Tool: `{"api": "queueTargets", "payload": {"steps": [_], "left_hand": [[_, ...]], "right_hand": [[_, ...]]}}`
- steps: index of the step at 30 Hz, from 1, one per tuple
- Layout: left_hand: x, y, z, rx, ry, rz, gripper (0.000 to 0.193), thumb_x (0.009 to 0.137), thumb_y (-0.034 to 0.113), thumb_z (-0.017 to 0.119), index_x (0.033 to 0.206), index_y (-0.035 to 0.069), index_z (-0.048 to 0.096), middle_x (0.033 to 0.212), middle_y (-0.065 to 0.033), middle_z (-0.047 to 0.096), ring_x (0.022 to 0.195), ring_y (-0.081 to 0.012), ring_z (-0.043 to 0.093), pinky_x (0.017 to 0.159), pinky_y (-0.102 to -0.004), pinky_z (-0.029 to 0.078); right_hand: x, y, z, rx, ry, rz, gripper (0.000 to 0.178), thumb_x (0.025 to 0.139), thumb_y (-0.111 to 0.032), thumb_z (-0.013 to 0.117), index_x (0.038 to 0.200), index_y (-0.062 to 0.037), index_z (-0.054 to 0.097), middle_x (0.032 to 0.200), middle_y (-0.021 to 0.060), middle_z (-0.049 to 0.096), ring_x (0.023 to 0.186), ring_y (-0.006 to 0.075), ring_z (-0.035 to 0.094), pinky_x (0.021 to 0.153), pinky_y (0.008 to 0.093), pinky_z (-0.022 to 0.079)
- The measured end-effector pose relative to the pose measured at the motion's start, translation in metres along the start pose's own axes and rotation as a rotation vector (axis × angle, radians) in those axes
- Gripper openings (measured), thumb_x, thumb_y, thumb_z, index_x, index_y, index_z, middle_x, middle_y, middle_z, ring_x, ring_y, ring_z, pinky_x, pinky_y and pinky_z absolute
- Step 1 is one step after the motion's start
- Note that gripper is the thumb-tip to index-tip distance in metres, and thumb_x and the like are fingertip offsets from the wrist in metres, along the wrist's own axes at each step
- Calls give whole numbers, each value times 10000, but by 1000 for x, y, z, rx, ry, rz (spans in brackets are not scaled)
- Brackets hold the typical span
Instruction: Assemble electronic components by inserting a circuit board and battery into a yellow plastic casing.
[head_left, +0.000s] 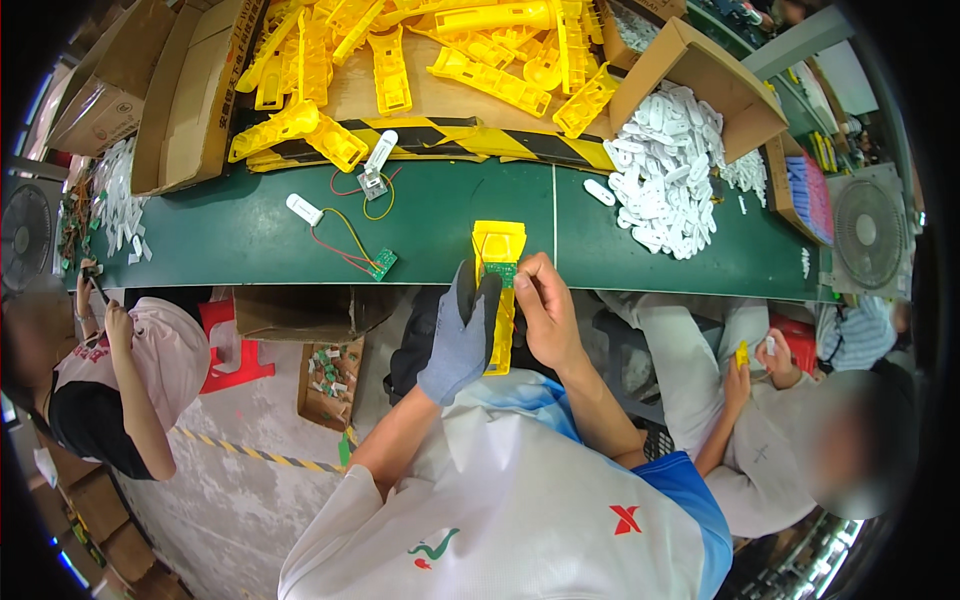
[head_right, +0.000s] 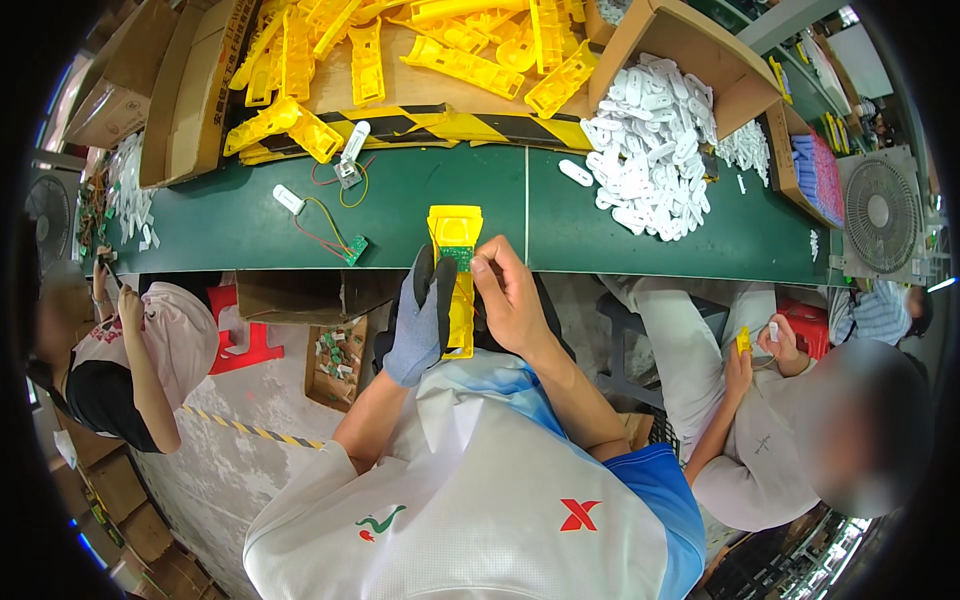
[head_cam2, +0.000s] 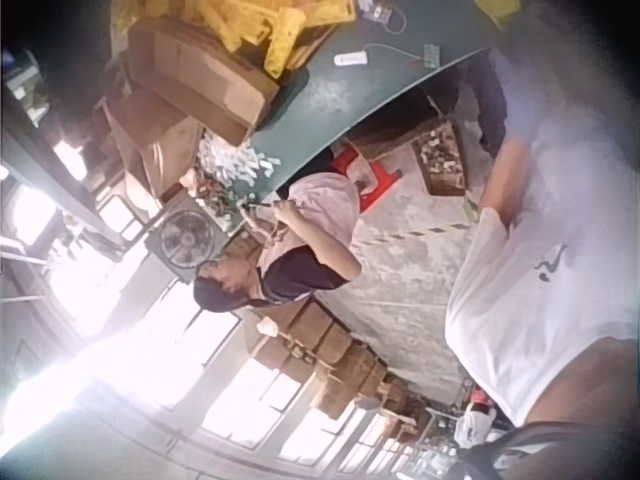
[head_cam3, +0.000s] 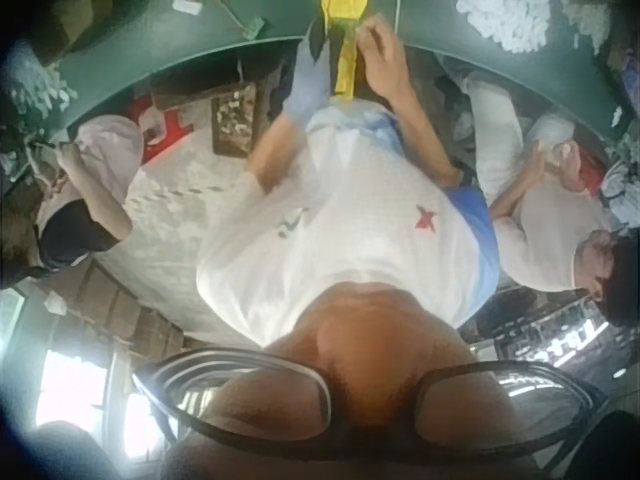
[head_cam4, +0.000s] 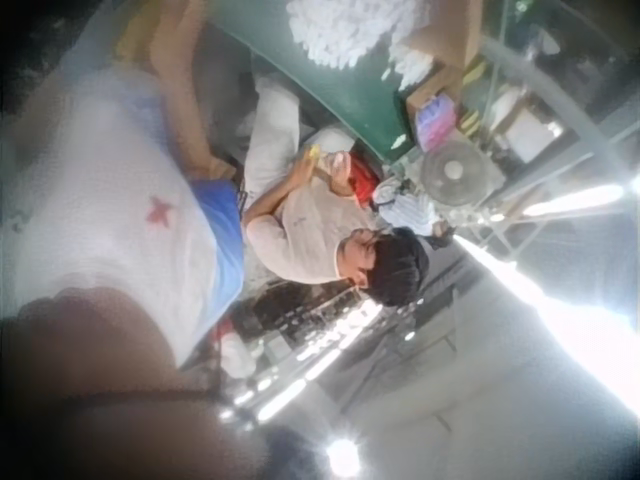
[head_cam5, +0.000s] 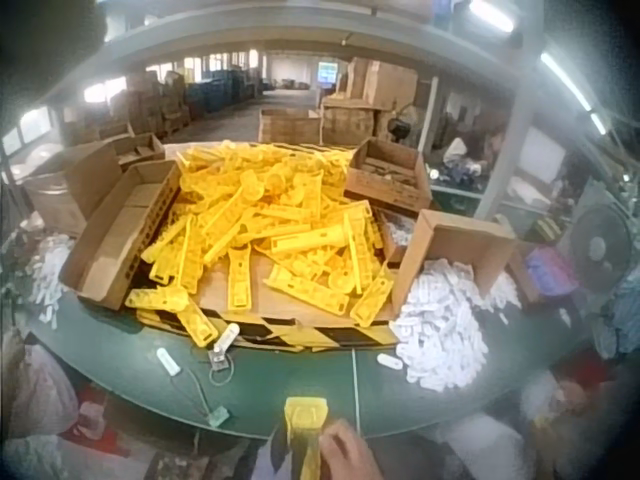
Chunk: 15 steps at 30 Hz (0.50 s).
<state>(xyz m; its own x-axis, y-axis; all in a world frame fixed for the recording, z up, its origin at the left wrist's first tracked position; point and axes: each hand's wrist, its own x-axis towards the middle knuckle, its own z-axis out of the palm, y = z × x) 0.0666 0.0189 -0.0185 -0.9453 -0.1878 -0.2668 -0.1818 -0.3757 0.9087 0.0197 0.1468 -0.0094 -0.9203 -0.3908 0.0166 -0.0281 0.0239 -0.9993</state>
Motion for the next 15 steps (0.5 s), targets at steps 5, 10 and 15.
{"api": "queueTargets", "payload": {"steps": [5, 10, 15], "left_hand": [[-1, -4, 0, -102, 7, -62, 214, 979, 141, 586, 1126, 1, 517, 865, -25, 591, 692, -76, 571, 588, -221, 479], [-1, 14, 1, -67, -83, -219, 221, 977, 206, 591, 1134, 74, 507, 730, -43, 581, 550, -129, 602, 479, -265, 507], [10, 9, 0, -308, -169, -292, 227, 990, 258, 579, 1138, 105, 496, 736, -67, 594, 551, -174, 619, 470, -282, 508]], "right_hand": [[-3, 7, 1, 0, 1, 44, 148, 1016, -127, 494, 890, -52, 479, 715, -34, 405, 646, 39, 370, 572, 223, 331], [11, -20, -35, -384, -133, -35, 136, 978, -121, 528, 903, -22, 583, 731, 93, 580, 646, 187, 571, 621, 307, 459], [51, -28, -90, -1264, 371, -222, 188, 913, -226, 645, 1037, -93, 695, 928, 70, 615, 855, 268, 587, 706, 407, 486]]}}
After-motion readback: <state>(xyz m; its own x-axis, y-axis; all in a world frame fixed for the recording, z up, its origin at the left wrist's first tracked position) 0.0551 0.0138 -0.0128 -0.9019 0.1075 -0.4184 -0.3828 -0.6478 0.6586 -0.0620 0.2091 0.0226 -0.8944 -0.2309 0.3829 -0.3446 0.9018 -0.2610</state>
